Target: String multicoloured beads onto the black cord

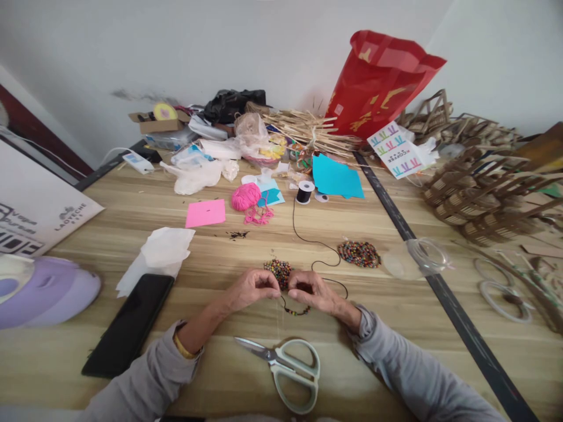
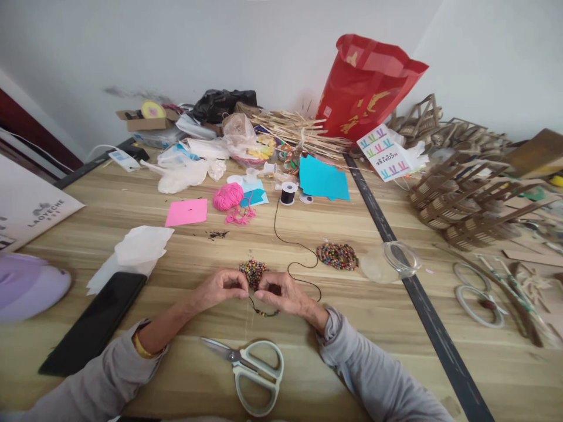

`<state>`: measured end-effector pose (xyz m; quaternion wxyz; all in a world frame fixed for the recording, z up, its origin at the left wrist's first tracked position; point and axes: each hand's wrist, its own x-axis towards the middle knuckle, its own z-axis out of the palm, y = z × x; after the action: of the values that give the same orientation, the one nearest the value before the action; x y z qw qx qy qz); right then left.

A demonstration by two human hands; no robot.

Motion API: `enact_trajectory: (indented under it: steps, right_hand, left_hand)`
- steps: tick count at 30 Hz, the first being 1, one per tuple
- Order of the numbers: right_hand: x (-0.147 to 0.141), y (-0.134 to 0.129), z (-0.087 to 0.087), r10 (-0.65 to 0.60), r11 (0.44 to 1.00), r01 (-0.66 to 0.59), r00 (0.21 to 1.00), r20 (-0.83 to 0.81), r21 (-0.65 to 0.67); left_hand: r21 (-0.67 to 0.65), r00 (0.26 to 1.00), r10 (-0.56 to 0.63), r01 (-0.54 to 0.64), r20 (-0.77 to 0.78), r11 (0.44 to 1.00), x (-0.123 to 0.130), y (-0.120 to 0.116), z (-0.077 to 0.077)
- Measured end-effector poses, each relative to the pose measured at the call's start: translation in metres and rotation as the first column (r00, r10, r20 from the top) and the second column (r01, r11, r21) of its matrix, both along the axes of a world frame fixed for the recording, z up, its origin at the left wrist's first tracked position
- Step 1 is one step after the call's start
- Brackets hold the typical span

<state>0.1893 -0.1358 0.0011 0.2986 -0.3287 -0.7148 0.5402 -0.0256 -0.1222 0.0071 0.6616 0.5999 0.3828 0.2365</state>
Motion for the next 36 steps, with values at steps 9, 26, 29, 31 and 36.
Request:
enact_trajectory:
  steps: [9, 26, 29, 31, 36]
  right_hand:
    - [-0.006, -0.004, -0.002, -0.010, 0.989, -0.001, 0.997, -0.074, -0.150]
    - [0.035, 0.008, 0.036, 0.309, 0.930, -0.297, 0.951, 0.024, -0.218]
    - [0.050, 0.014, 0.050, 0.367, 0.911, -0.362, 0.930, -0.009, -0.199]
    - [0.056, 0.018, 0.056, 0.394, 0.900, -0.396, 0.918, -0.048, -0.182]
    - [0.061, 0.022, 0.052, 0.385, 0.894, -0.387, 0.921, -0.056, -0.226]
  left_hand:
    - [0.104, 0.999, 0.040, -0.037, -0.020, 0.994, 0.004, -0.005, -0.001]
    - [0.230, 0.985, 0.171, -0.158, -0.037, 0.960, 0.003, -0.004, 0.001]
    - [0.215, 0.970, 0.240, -0.241, 0.035, 0.946, 0.000, -0.001, 0.002]
    - [0.214, 0.953, 0.296, -0.303, 0.066, 0.929, -0.002, 0.002, 0.002]
    - [0.248, 0.896, 0.436, -0.441, 0.078, 0.862, -0.010, 0.009, -0.003]
